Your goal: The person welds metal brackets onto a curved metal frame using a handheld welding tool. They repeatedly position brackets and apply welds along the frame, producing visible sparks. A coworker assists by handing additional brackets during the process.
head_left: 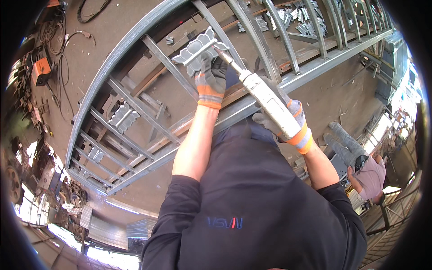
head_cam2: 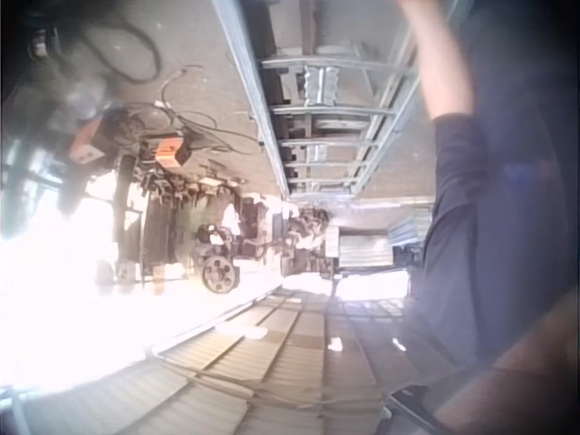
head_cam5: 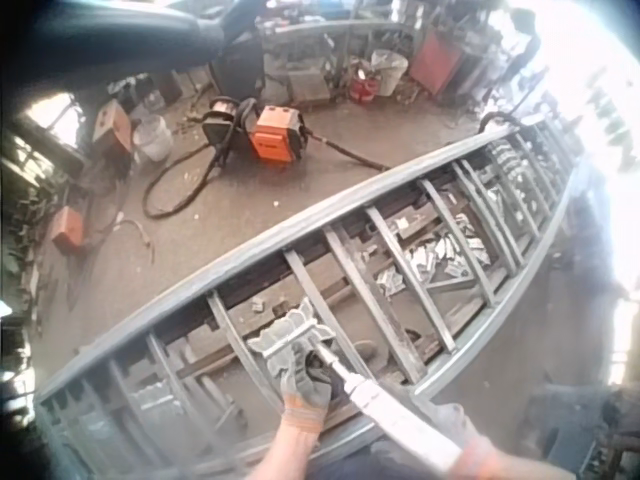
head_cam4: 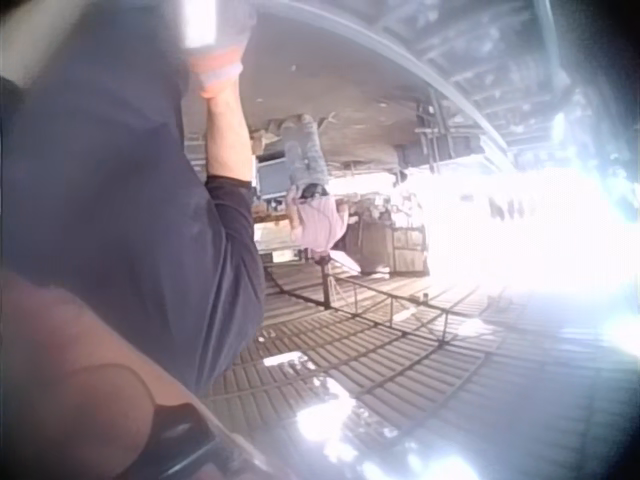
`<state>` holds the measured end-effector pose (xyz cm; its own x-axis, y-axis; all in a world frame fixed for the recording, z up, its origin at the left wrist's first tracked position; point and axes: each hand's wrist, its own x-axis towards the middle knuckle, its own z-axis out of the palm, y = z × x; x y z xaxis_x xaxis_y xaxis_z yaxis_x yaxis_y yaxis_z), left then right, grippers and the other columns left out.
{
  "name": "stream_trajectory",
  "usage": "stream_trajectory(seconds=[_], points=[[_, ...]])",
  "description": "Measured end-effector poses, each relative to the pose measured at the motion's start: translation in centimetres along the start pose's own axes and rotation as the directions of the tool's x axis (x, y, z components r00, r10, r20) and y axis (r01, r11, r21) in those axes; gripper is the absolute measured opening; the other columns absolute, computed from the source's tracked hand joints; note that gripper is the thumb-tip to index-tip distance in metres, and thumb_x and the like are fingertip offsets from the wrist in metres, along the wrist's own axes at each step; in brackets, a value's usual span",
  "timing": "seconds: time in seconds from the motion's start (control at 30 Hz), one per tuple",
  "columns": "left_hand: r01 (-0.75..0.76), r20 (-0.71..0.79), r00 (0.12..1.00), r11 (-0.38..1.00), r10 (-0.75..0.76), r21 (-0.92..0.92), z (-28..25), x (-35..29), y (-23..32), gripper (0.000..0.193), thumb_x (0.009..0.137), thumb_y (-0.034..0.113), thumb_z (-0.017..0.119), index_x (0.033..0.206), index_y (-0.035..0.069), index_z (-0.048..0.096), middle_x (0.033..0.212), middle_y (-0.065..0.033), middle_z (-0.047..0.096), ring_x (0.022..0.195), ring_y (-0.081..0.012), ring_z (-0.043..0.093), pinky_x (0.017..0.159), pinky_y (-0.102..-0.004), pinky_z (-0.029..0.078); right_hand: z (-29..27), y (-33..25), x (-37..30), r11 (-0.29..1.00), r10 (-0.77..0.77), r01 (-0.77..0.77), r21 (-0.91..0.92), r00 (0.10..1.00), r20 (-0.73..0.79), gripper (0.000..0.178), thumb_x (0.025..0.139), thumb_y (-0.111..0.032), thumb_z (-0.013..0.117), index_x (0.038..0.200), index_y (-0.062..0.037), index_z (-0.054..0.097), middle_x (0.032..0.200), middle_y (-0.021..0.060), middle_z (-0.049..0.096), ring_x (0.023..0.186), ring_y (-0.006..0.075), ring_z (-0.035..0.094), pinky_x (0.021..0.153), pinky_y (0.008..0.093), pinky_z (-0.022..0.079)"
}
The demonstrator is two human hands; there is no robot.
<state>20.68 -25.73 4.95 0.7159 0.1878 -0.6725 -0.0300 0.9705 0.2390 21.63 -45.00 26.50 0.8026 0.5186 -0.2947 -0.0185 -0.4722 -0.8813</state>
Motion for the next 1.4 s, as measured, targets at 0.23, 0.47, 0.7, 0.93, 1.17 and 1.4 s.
stream_trajectory(seconds=[0.23,0.47,0.7,0.93,1.17,1.4], points=[[0.036,-0.085,0.996,0.995,-0.027,0.099,-4.0,0.8,-0.2,0.021,0.107,0.018,0.066,0.123,0.006,0.066,0.106,-0.0078,0.073,0.093,-0.0211,0.072,0.086,-0.0426,0.062,0.3,2.3,1.1,1.000,0.006,-0.002,-0.029,0.993,0.119,0.070,0.090,-0.007,0.082,0.153,-0.0007,0.053,0.130,0.0110,0.073,0.105,0.0173,0.074,0.086,0.0305,0.059],[0.098,0.187,0.977,0.994,-0.106,0.051,-7.2,2.6,-0.5,0.028,0.110,0.022,0.061,0.130,0.003,0.063,0.124,-0.0097,0.070,0.112,-0.0261,0.071,0.114,-0.0490,0.055,0.8,2.5,2.2,0.968,0.144,-0.177,0.176,0.972,0.185,0.073,0.091,-0.011,0.079,0.157,-0.0032,0.049,0.142,0.0151,0.067,0.116,0.0270,0.071,0.092,0.0351,0.057],[0.082,0.170,0.976,0.954,-0.135,0.289,-3.3,-0.2,-0.1,0.045,0.112,0.028,0.051,0.148,0.000,0.052,0.142,-0.0190,0.064,0.129,-0.0343,0.065,0.117,-0.0487,0.051,2.4,4.3,3.4,0.995,-0.075,0.080,-0.052,0.993,0.096,0.061,0.089,-0.014,0.077,0.146,-0.0023,0.058,0.116,0.0156,0.075,0.099,0.0356,0.073,0.080,0.0399,0.057],[0.140,0.090,0.987,0.983,-0.130,-0.120,-2.0,0.0,-0.6,0.049,0.108,0.029,0.062,0.145,-0.001,0.052,0.134,-0.0202,0.068,0.126,-0.0346,0.067,0.117,-0.0497,0.053,2.2,4.5,3.7,0.987,0.120,-0.145,0.073,0.955,0.271,0.069,0.090,-0.012,0.075,0.154,-0.0036,0.052,0.143,0.0156,0.064,0.120,0.0306,0.069,0.098,0.0365,0.053],[0.134,-0.019,0.990,0.984,-0.137,-0.121,-2.2,0.9,-0.9,0.051,0.102,0.035,0.074,0.131,-0.003,0.056,0.124,-0.0205,0.068,0.113,-0.0352,0.071,0.108,-0.0540,0.060,2.0,5.3,4.4,0.958,-0.177,0.226,-0.174,0.950,0.258,0.069,0.090,-0.018,0.079,0.152,-0.0014,0.054,0.144,0.0191,0.064,0.122,0.0365,0.068,0.099,0.0396,0.054],[0.145,-0.017,0.989,0.983,-0.147,-0.110,-2.2,0.9,-1.2,0.057,0.103,0.042,0.073,0.134,-0.003,0.056,0.127,-0.0209,0.067,0.117,-0.0352,0.070,0.111,-0.0518,0.057,2.3,2.9,6.7,0.973,-0.082,0.036,0.227,0.976,0.200,0.067,0.088,-0.017,0.082,0.147,0.0003,0.057,0.129,0.0202,0.070,0.109,0.0399,0.070,0.092,0.0410,0.056]])
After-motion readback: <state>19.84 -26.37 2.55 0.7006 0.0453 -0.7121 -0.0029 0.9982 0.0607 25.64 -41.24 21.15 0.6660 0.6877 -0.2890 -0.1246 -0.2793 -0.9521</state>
